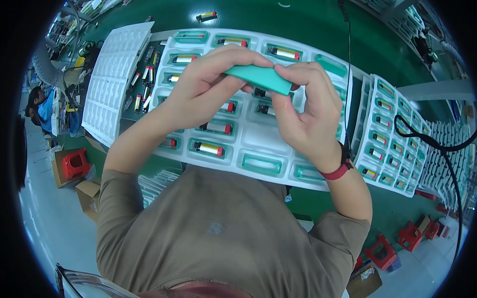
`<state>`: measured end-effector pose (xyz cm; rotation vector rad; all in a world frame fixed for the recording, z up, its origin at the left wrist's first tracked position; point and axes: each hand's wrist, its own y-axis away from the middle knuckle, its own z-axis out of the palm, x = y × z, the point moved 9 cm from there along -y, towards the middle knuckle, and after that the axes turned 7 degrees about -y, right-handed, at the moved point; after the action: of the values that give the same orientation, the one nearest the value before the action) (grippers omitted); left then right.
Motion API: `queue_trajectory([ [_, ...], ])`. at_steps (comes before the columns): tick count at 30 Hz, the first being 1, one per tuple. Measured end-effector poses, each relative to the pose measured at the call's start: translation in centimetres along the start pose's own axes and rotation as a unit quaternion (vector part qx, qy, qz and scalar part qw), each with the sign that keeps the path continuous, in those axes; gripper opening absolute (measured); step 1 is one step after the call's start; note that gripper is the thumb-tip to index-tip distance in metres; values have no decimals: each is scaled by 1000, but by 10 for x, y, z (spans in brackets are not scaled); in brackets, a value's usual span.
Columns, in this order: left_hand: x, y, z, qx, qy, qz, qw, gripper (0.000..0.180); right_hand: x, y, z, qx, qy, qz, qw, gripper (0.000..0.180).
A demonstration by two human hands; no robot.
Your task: The person assembles electronic components by hand, placing them into plastic trays on a workbench.
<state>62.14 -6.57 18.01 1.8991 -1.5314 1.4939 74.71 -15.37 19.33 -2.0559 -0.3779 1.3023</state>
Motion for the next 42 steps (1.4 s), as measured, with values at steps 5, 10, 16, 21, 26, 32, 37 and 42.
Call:
queue_trajectory([
  [5,-27,18,34,-78,91,-143,983,39,5,33,-6,-36,26,120,992,22],
  [10,-19,41,56,-101,-35,-74,992,40,4,71,5,-129,96,213,964,17],
  [16,26,88,97,-196,-328,131,915,18,-14,62,28,-285,261,62,920,19],
  [21,29,90,92,-143,-285,119,940,15,28,-13,48,-298,69,107,946,8],
  [26,-3,78,35,-180,132,-211,952,15,203,-136,152,-359,201,62,909,29],
  [32,-43,92,-14,51,515,-333,788,35,328,-153,228,-454,328,91,823,26],
  [37,-66,86,-49,166,554,-297,760,41,272,-177,188,-352,219,-4,910,22],
  [42,-69,75,-58,130,518,-274,800,45,101,-147,75,-117,-164,198,959,18],
])
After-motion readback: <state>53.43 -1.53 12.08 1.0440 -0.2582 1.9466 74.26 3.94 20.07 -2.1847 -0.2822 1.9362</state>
